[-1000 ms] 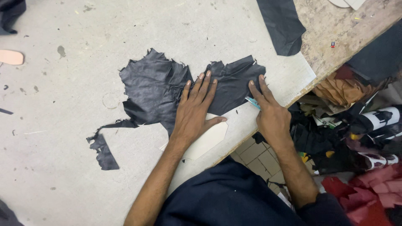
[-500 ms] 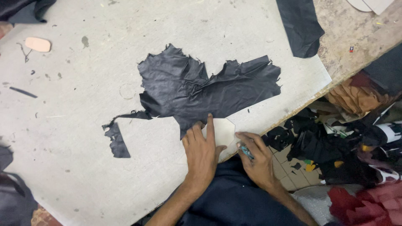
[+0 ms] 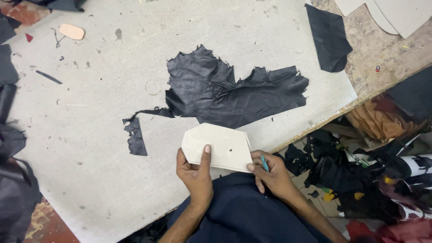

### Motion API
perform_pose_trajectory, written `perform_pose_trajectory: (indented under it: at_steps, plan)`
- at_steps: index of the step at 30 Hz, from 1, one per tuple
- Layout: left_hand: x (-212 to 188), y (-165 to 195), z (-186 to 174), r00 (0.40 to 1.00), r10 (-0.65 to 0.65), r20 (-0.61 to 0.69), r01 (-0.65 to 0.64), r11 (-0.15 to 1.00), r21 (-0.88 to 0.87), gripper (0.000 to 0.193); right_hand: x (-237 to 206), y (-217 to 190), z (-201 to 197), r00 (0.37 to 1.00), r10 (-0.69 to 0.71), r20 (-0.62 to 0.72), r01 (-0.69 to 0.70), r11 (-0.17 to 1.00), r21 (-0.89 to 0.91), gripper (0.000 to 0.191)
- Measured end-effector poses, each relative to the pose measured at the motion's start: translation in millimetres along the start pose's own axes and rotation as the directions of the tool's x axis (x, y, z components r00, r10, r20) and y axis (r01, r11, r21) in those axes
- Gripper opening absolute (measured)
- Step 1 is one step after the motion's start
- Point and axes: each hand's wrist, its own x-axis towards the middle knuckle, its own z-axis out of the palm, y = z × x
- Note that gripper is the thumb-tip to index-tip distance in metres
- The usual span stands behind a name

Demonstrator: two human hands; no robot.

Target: The person uses a cardboard template and a utility knife to cut shapes from black leather on a workbench. They repeatedly position the template, trace around it, and cut out pieces, then clear scraps and reposition the leather to continue cutting.

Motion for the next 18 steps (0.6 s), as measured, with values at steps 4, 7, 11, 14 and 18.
perform_pose_trajectory:
  at_steps: [4, 7, 11, 14, 18]
  plan:
    - [12, -9, -17, 0.992, -0.083, 0.093, 0.078, 0.995, 0.057, 0.037, 11, -7, -8, 0.948, -0.124, -0.291, -0.007, 0.911, -0.412, 0.027]
    - [24, -14, -10, 0.984, -0.109, 0.143, 0.091, 0.987, 0.13, 0.046, 29, -24, -31, 0.855, -0.404, -0.326, 0.107, 0.752, -0.651, 0.025]
    - [41, -16, 16, 0.972, 0.079, 0.222, -0.136, 0.958, 0.253, 0.049, 63, -45, -55, 0.769, -0.541, -0.342, 0.131, 0.656, -0.744, 0.024]
    - [58, -16, 33, 0.944, 0.215, 0.25, -0.305, 0.86, 0.409, 0.047, 83, -52, -59, 0.708, -0.62, -0.337, 0.159, 0.605, -0.78, 0.023]
    - [68, -18, 40, 0.891, 0.306, 0.335, -0.453, 0.598, 0.661, 0.045, 92, -52, -57, 0.648, -0.697, -0.308, 0.177, 0.53, -0.829, 0.021]
